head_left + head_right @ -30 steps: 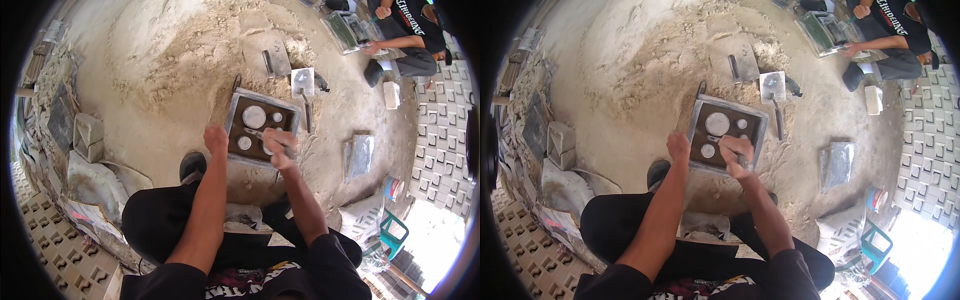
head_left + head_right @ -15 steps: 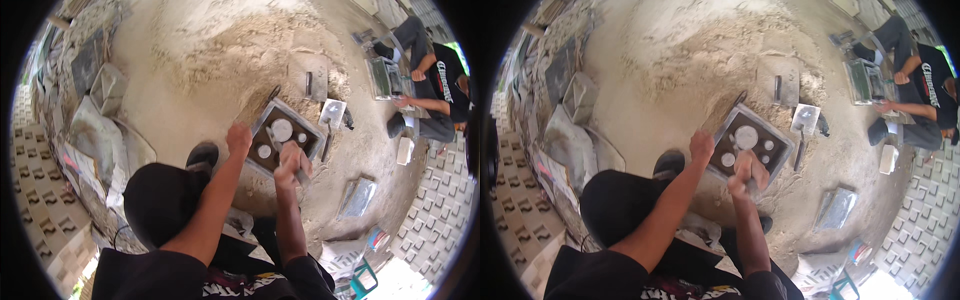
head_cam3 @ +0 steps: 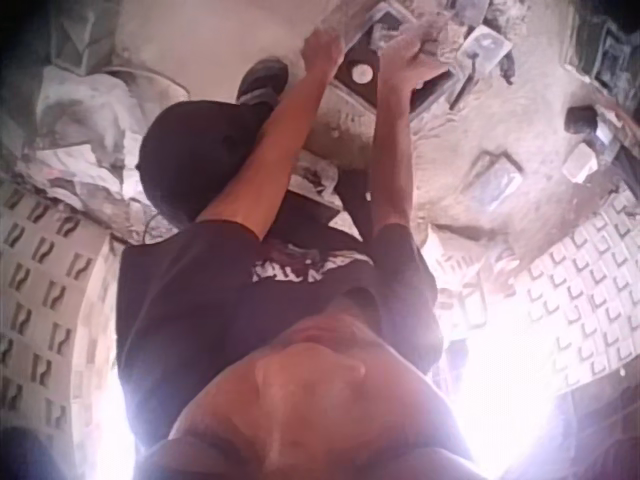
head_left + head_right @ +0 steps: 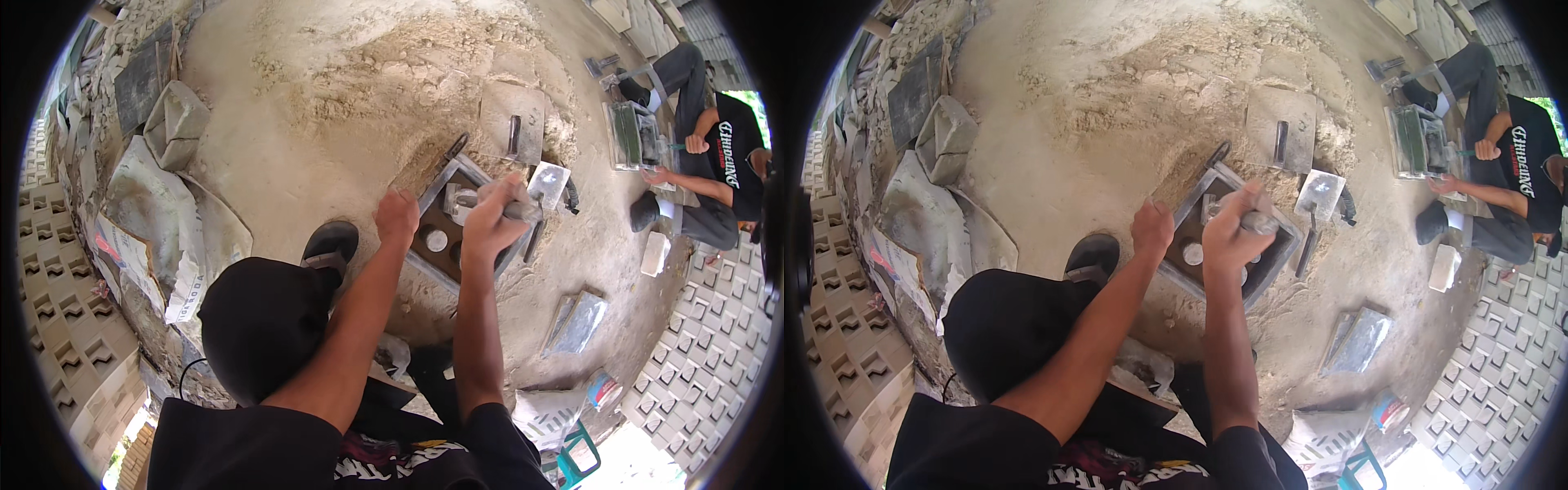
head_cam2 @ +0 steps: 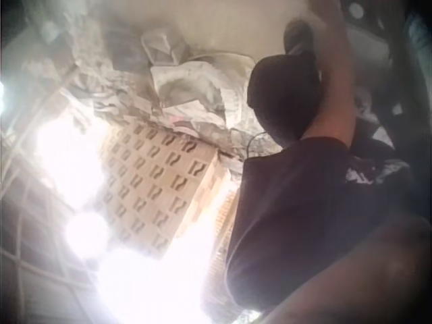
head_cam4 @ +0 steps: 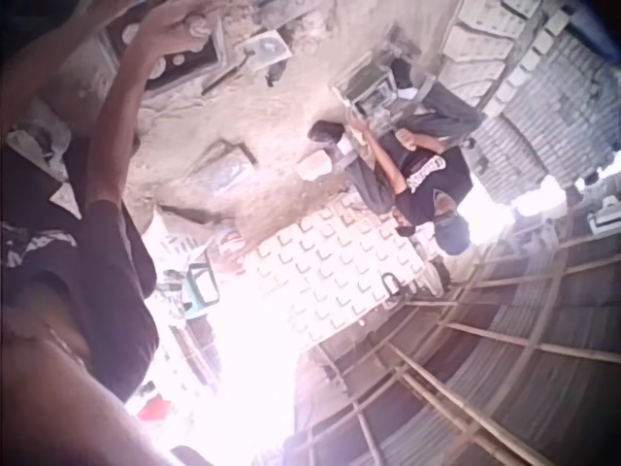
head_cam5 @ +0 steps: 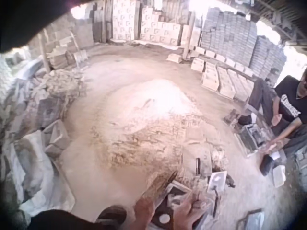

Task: The person uses a wooden board to scoop sand and concrete mix into a metal mold, smoothing the surface and packing the material into circular indentations.

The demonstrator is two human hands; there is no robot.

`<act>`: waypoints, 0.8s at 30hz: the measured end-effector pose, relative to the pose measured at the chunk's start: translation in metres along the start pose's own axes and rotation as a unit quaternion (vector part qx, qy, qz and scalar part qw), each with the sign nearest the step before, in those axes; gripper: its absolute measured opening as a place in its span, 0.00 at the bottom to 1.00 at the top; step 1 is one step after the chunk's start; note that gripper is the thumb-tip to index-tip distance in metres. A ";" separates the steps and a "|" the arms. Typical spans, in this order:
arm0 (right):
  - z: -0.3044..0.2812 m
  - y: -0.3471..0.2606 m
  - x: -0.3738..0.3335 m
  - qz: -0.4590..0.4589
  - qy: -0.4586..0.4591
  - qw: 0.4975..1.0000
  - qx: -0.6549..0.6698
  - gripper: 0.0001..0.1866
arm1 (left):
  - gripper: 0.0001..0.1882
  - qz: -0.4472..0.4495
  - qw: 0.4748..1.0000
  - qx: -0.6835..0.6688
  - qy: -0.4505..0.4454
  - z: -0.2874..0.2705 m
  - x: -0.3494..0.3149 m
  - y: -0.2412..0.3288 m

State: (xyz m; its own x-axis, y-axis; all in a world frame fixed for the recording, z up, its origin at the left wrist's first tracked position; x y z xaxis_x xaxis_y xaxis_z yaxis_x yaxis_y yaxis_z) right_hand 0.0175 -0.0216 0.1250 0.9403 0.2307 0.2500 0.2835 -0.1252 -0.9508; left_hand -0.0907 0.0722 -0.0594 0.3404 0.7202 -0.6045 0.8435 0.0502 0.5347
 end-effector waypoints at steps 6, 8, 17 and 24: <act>0.026 0.011 0.018 0.011 -0.032 0.998 -0.051 0.19 | 0.23 0.003 1.000 0.010 0.005 0.001 0.002 0.005; 0.024 0.005 0.024 0.063 -0.061 0.995 -0.043 0.18 | 0.23 -0.002 1.000 0.011 0.009 -0.001 0.005 -0.001; 0.014 0.001 0.053 0.007 -0.138 0.989 0.046 0.16 | 0.25 -0.015 1.000 -0.012 -0.011 -0.002 0.006 0.002; 0.001 0.005 0.054 -0.031 -0.124 0.991 -0.040 0.20 | 0.25 -0.025 0.999 -0.024 -0.014 -0.001 0.000 0.002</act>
Point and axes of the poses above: each hand's wrist, its own x-axis towards the middle knuckle, its own z-axis out of the palm, y = z × x, the point moved 6 cm from there along x, towards the middle knuckle, and after that the axes turned 6 degrees about -y, right-handed, at the moved point
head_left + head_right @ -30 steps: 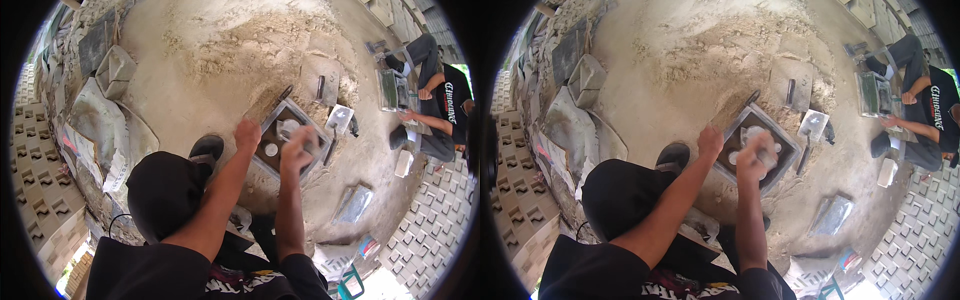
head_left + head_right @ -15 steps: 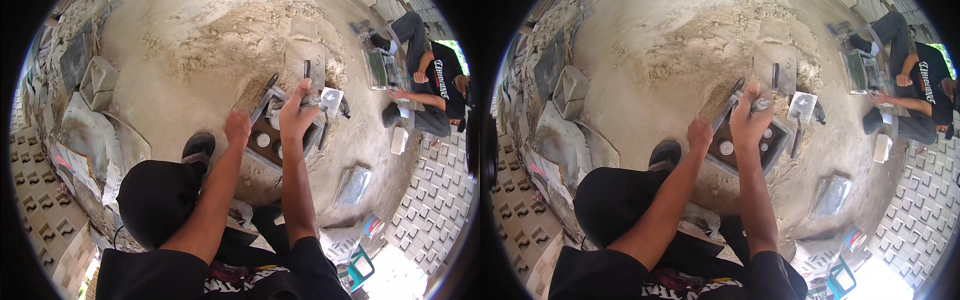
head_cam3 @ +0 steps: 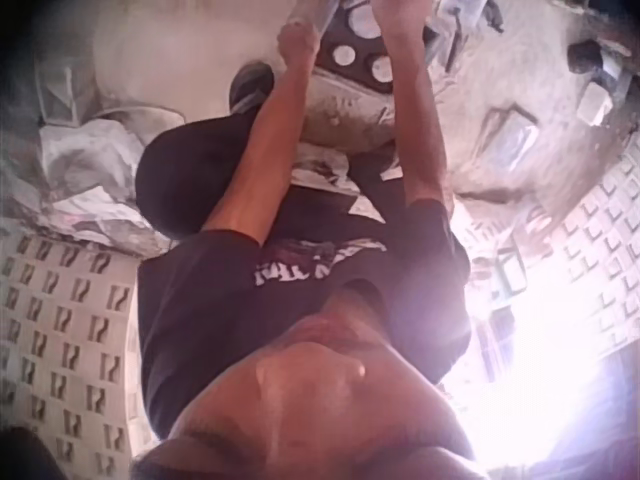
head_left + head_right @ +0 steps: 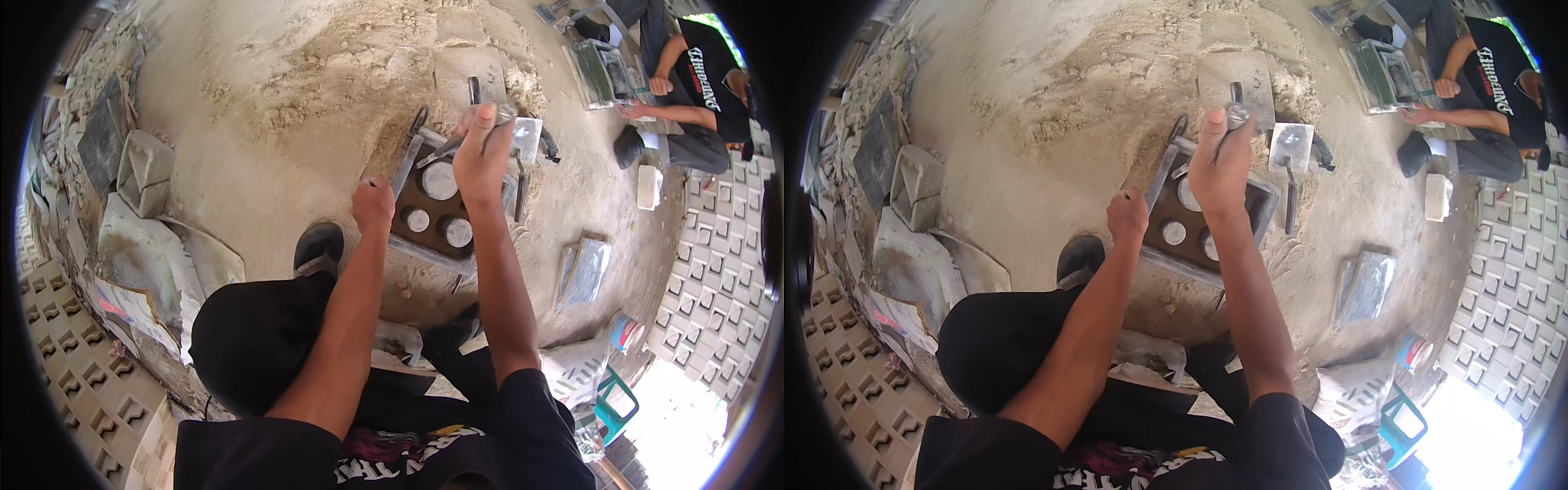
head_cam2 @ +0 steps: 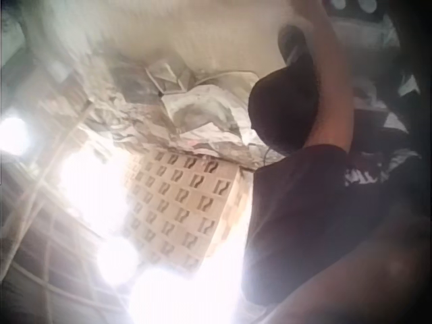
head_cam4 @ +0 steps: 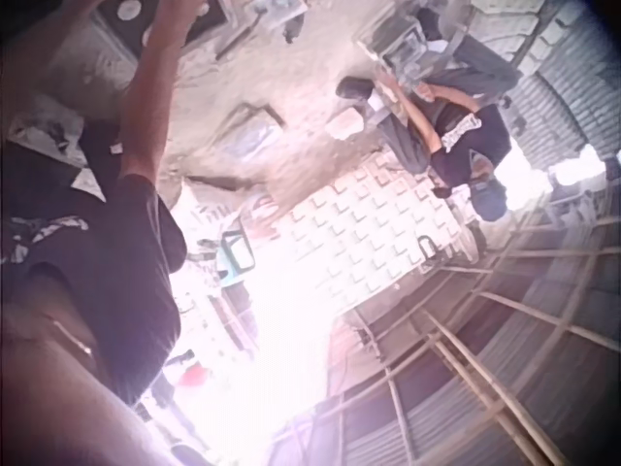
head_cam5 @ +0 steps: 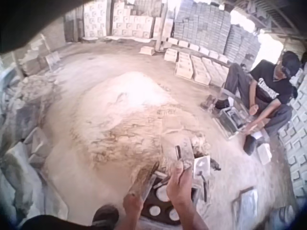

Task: The person uses a wooden board to scoop sand and concrete mix into a metal mold, smoothing the surface and packing the material into circular indentations.

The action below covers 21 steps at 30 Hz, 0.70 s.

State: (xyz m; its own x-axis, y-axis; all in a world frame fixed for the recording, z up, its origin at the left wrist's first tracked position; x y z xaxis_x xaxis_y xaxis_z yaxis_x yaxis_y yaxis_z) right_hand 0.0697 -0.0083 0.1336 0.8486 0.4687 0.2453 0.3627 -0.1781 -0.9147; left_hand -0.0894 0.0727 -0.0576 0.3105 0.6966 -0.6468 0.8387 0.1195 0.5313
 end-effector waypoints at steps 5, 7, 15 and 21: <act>-0.025 0.015 -0.008 0.008 0.043 0.999 0.011 0.18 | 0.25 -0.002 1.000 0.005 -0.006 0.002 0.000 0.004; -0.030 0.007 -0.002 0.004 0.063 0.997 0.046 0.17 | 0.26 -0.004 1.000 -0.003 -0.013 -0.004 -0.001 0.003; -0.044 0.004 -0.031 0.023 0.063 0.995 -0.068 0.11 | 0.27 0.014 1.000 0.009 0.006 0.002 0.005 0.002; -0.067 0.013 -0.028 -0.033 0.056 0.996 -0.065 0.10 | 0.27 0.033 0.999 0.012 0.017 0.009 0.010 0.004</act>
Point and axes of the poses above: each hand's wrist, its own x-axis towards the middle knuckle, its own z-axis out of the palm, y = z × x, the point moved 6 cm from there along x, towards the middle knuckle, and after that the axes turned 6 degrees about -y, right-handed, at the moved point
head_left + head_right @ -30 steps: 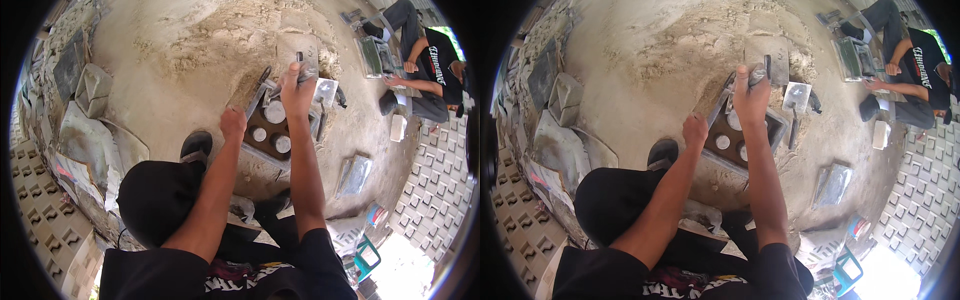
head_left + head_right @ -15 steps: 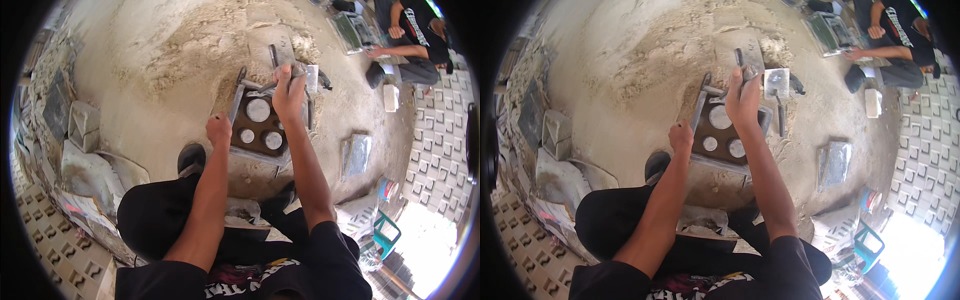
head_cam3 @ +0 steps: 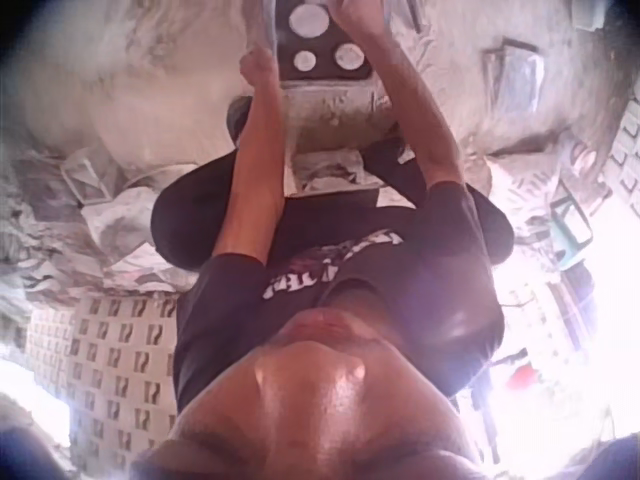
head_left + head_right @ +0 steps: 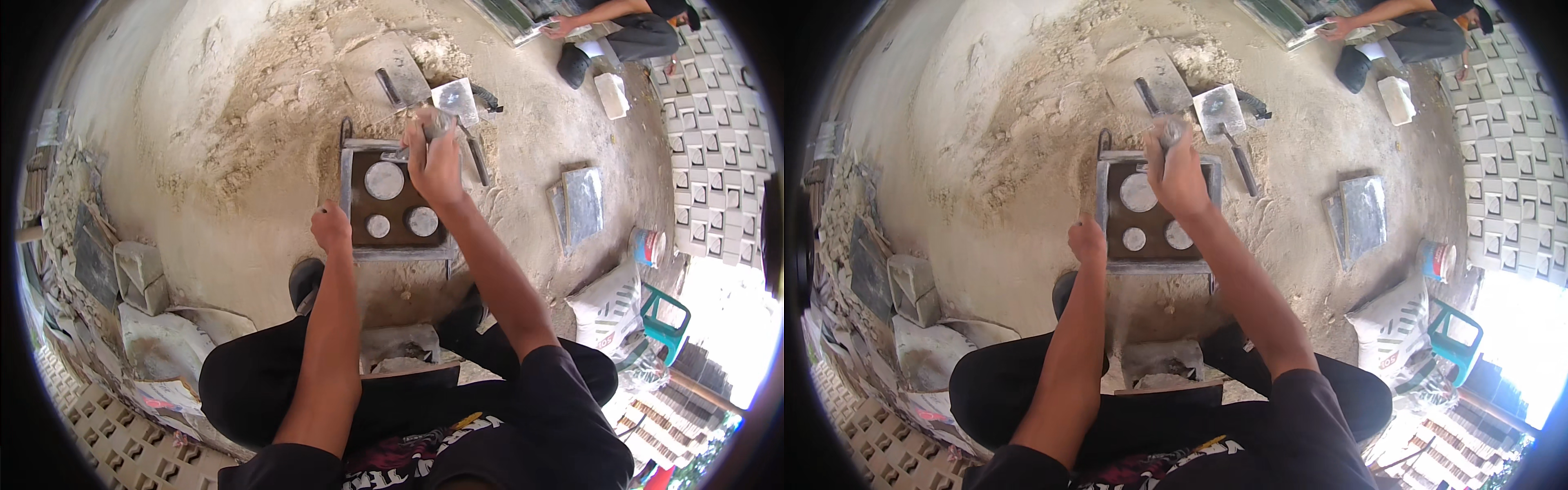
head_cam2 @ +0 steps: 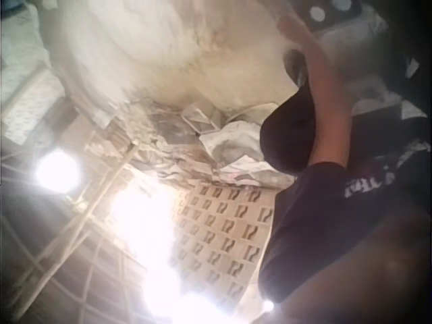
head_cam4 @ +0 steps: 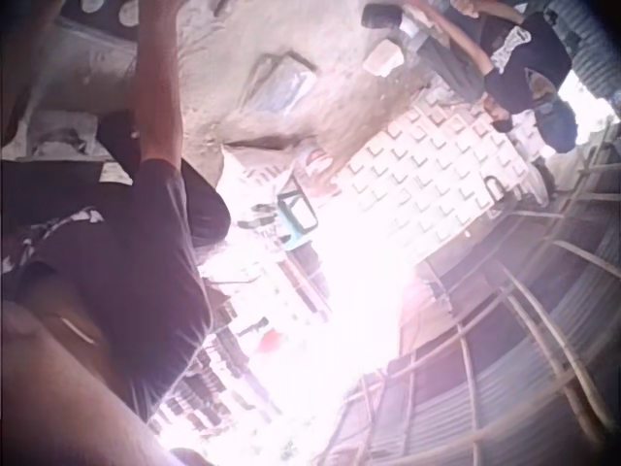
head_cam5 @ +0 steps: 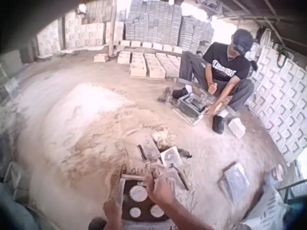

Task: The person uses a wooden board to scoop sand and concrete mix into a metal mold, smoothing the surface and packing the material into circular indentations.

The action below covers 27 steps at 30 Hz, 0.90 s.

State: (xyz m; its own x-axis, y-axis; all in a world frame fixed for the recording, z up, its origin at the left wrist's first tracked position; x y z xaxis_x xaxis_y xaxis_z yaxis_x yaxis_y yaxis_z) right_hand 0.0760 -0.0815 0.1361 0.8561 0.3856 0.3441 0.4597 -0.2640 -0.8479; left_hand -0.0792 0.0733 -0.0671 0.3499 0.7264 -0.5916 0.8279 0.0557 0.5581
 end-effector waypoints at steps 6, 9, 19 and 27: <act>-0.005 -0.016 -0.005 -0.025 0.018 0.999 0.022 0.11 | 0.27 0.023 1.000 0.013 0.003 -0.002 -0.001 -0.008; 0.007 0.012 -0.011 0.016 -0.026 0.999 0.024 0.11 | 0.28 0.020 1.000 0.009 -0.005 -0.002 -0.003 -0.003; -0.009 -0.008 0.011 -0.017 -0.057 0.998 -0.035 0.18 | 0.29 0.013 1.000 0.000 0.014 -0.004 -0.002 -0.004; -0.033 -0.020 0.010 0.054 -0.075 0.980 -0.176 0.20 | 0.30 0.014 1.000 -0.001 0.006 -0.002 0.001 -0.007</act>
Point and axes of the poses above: each hand's wrist, its own x-axis towards the middle knuckle, its own z-axis out of the palm, y = z × x, the point moved 6 cm from there along x, towards the middle knuckle, and after that the axes turned 6 degrees about -y, right-handed, at the moved point
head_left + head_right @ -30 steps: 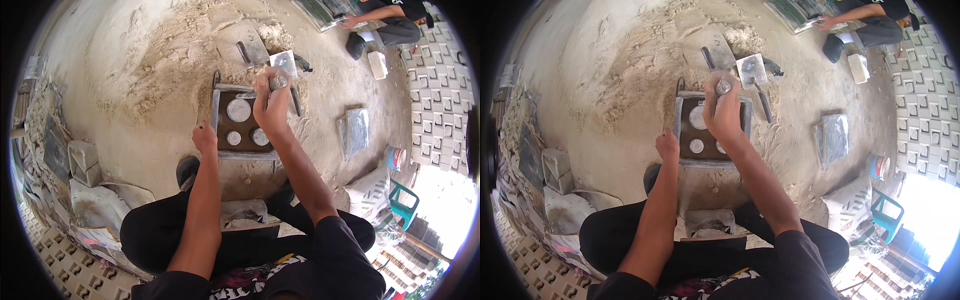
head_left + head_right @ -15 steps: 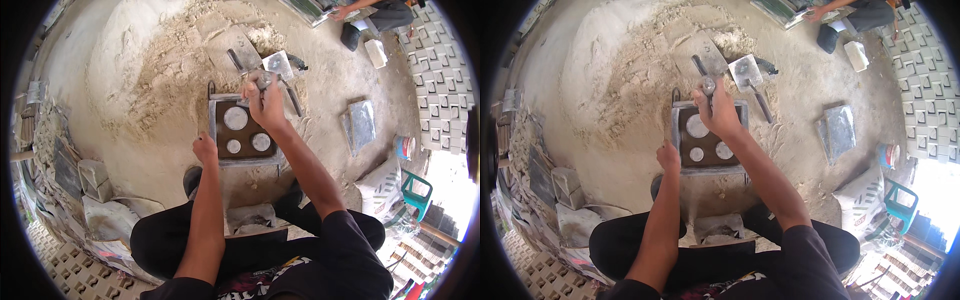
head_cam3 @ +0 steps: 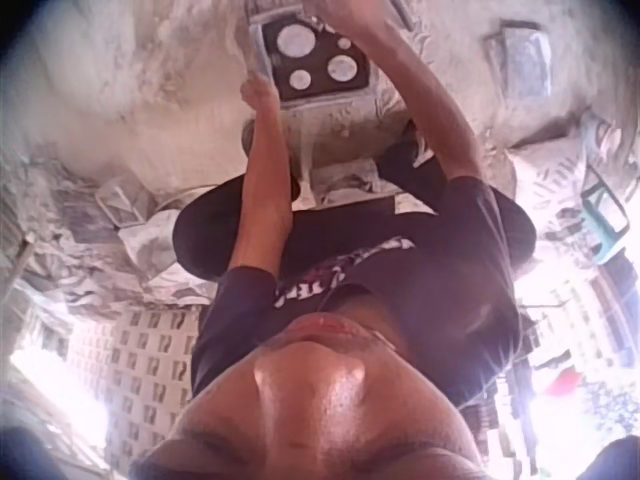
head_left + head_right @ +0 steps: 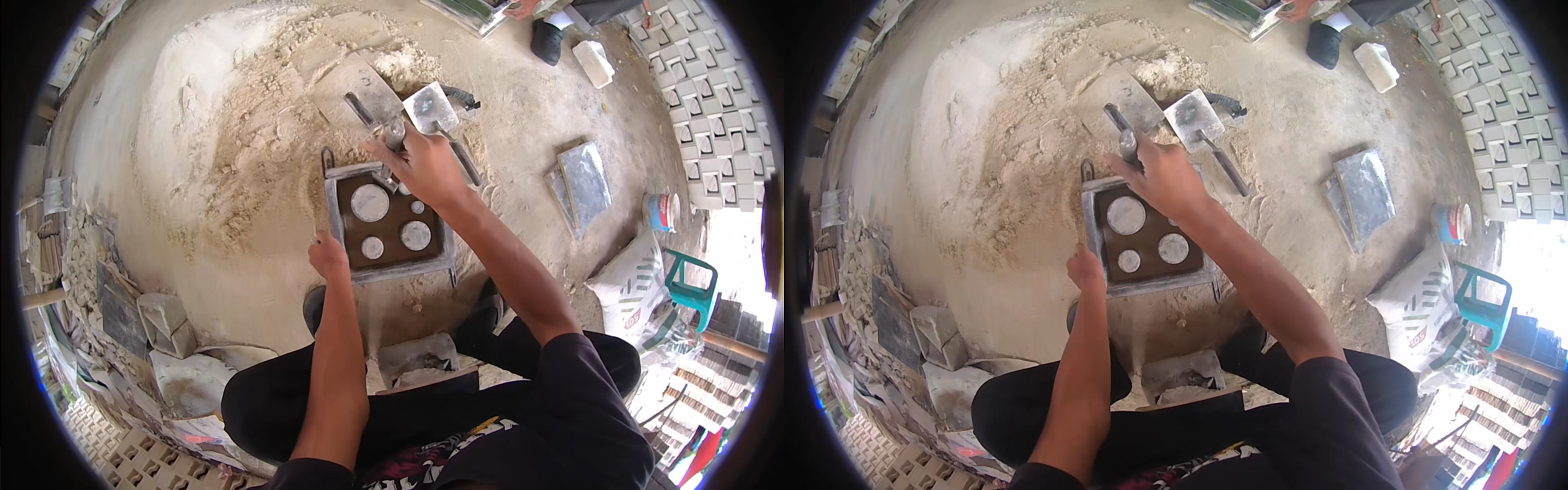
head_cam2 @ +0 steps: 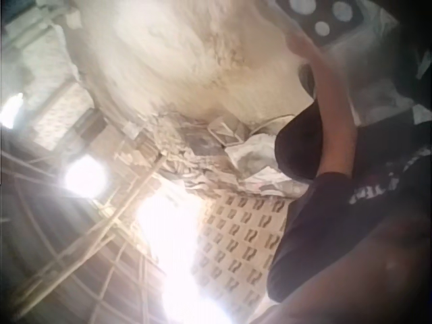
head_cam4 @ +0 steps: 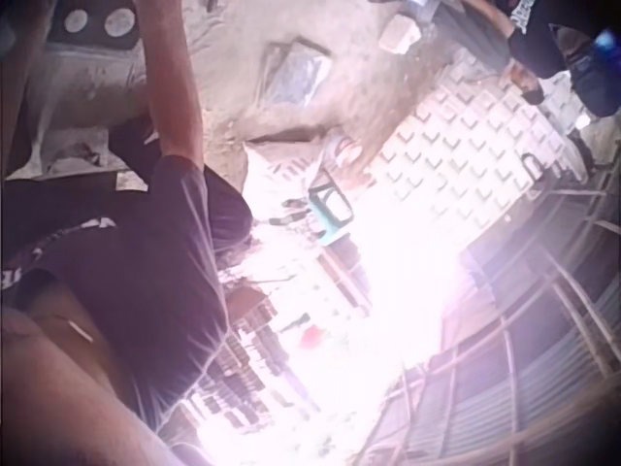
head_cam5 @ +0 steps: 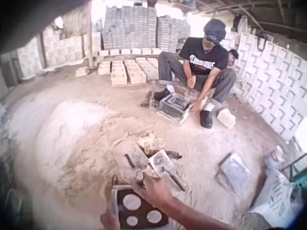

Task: The person uses a wooden board to scoop sand and concrete mix into a metal mold, smoothing the surface and packing the material into circular indentations.

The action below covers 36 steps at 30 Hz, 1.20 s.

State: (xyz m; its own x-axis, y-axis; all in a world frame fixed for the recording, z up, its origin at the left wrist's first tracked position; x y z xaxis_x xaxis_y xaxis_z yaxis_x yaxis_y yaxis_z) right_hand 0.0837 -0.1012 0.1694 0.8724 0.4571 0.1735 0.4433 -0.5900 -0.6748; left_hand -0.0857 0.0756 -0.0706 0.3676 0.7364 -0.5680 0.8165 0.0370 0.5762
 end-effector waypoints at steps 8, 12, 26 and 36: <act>-0.003 0.003 -0.019 -0.083 0.103 0.991 -0.018 0.13 | 0.32 0.001 1.000 0.010 -0.002 0.001 0.004 -0.003; -0.002 0.008 -0.028 -0.106 0.131 0.986 -0.010 0.11 | 0.31 0.005 1.000 0.017 -0.018 0.001 0.002 -0.001; -0.012 -0.016 -0.045 -0.138 0.081 0.987 -0.024 0.10 | 0.29 0.002 1.000 -0.006 -0.009 -0.001 0.001 0.003; 0.015 0.024 -0.071 0.121 -0.058 0.953 0.272 0.21 | 0.32 -0.011 1.000 -0.019 -0.014 -0.004 -0.003 0.001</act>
State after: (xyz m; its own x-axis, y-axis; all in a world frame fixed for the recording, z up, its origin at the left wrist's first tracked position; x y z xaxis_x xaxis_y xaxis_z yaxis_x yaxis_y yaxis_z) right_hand 0.0292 -0.1383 0.1301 0.8930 0.4400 -0.0944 0.0313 -0.2700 -0.9623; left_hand -0.0878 0.0755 -0.0661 0.3620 0.7161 -0.5968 0.8074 0.0790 0.5846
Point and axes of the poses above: each hand's wrist, its own x-axis towards the middle knuckle, its own z-axis out of the palm, y = z × x, the point moved 6 cm from there along x, towards the middle knuckle, and after that the axes turned 6 degrees about -y, right-handed, at the moved point
